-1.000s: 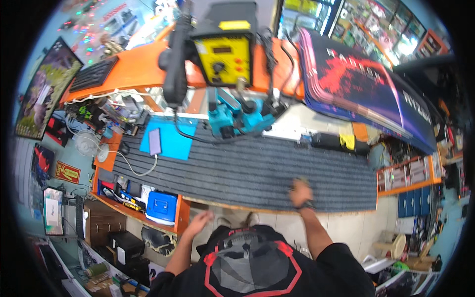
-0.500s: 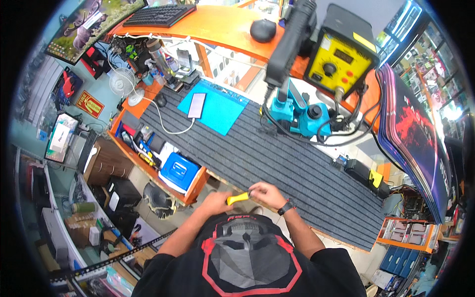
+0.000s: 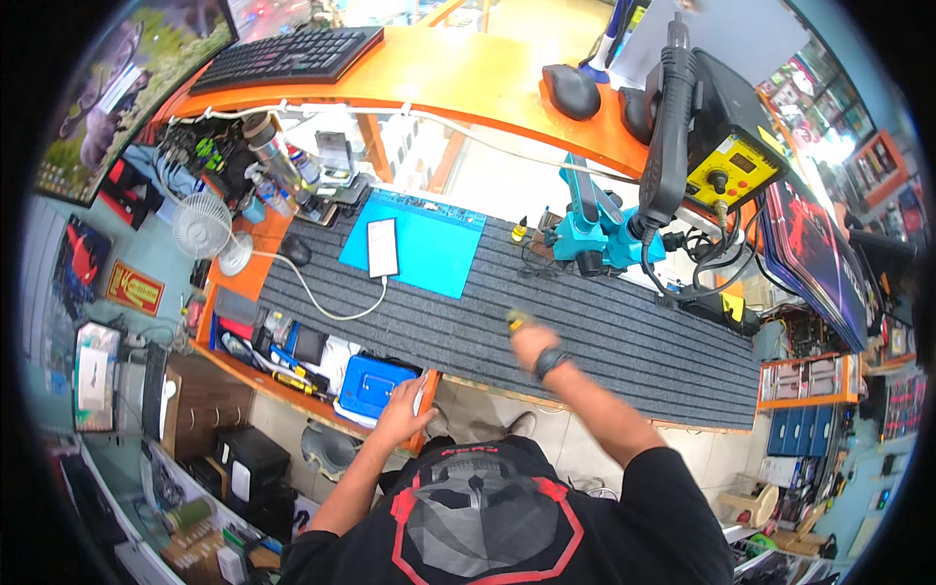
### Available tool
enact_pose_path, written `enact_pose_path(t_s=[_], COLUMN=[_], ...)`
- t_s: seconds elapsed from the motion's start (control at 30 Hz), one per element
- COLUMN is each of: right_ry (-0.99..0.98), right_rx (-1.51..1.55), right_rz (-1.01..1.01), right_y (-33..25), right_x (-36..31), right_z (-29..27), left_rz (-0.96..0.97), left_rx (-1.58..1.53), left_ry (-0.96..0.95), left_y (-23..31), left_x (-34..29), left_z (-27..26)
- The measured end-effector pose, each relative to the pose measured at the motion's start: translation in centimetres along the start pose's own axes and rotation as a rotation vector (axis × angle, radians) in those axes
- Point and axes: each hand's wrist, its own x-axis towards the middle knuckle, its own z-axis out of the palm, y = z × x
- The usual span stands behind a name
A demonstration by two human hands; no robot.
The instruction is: The person cleans a gray textured mat on a workbench using a yellow sponge, then moves to a marble-patterned desk to wipe the surface and a monitor with a cloth. The person also handles a computer mouse and a water bottle during the process.
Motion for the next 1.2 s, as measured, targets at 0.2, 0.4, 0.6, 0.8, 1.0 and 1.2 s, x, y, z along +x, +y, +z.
enact_pose_path(t_s=[0.2, 0.4, 0.6, 0.8, 1.0, 1.2], right_ry=[0.018, -0.124, 0.447, 0.713, 0.149, 0.727], right_rx=[0.781, 1.548, 1.148, 0.512, 0.84, 0.993], right_rz=[-0.496, -0.446, 0.243, 0.938, -0.037, -0.534], right_y=[-12.0, -10.4, 2.9, 22.8, 12.7, 12.9], right_x=[-3.7, -4.4, -7.8, -21.1, -16.9, -24.0], right_z=[-2.0, -0.2, 11.1, 11.6, 1.2, -34.2], left_rz=[-0.022, -0.041, 0.08, -0.051, 0.088, -0.068], left_rx=[0.002, -0.304, -0.055, -0.214, -0.232, -0.329], left_ry=[-0.11, -0.425, -0.189, -0.123, -0.222, -0.236], left_y=[0.6, 3.1, 2.5, 1.9, 7.2, 5.7], left_x=[3.5, 4.6, 4.4, 2.0, 4.0, 3.5], left_z=[-1.1, -2.0, 1.0, 1.4, 3.9, 3.3])
